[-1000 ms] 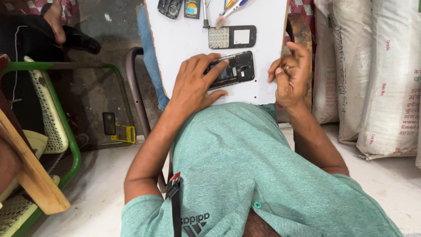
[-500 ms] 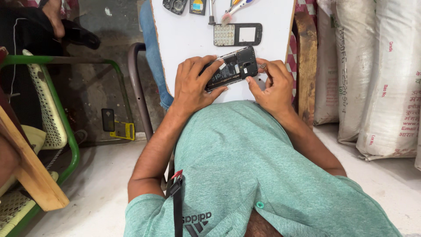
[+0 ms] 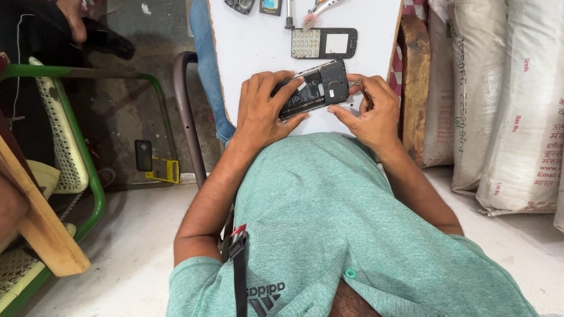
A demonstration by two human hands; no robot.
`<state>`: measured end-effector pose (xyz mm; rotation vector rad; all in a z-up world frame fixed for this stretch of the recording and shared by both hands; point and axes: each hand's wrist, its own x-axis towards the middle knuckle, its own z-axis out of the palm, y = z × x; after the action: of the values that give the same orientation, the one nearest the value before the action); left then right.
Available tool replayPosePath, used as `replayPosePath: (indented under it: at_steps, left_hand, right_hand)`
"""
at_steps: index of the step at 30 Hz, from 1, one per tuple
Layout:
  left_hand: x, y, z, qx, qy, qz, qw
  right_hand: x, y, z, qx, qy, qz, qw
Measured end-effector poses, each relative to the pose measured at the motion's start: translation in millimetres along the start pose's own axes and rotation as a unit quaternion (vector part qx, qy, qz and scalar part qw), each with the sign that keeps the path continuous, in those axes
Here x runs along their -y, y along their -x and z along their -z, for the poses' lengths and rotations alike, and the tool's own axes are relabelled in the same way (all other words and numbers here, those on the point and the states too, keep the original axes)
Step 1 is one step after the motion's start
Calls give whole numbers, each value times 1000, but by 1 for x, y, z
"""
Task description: The person disassembles a mobile phone using a screwdriver and a prying tool. They remove the back cover, unscrew internal components, and detach the battery. The person then reassembles the phone by reconnecting the battery and securing the back cover.
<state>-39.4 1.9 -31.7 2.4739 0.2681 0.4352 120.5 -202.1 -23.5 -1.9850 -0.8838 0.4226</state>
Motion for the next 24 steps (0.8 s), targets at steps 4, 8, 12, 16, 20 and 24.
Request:
replayPosePath:
  at_steps: [4,8,12,16,20,24]
  left_hand:
    - [-1,-5,3,22,-20,1,1000]
    - [-2,-13,0,45,-25,-6,999]
    - [-8,-24,-11,16,-16,-28,999]
    - [-10,-31,-19,3,-25,-23,999]
    - [-10,-35,-24,-10,-41,-24,999]
    - [-11,-38,-23,-6,-31,-5,999]
  right_hand:
    - [-16,-1,0,-16,-18,37,999]
    - [-34,-7,7,-96,-108,69,987]
    - [-34,-15,11,-147,-176,110,967]
    - [-20,-23,3,-173,-94,181,964]
    - [-13,-37,-13,-116,-106,261,953]
    - [-15,-52,-30,-78,-175,252,949]
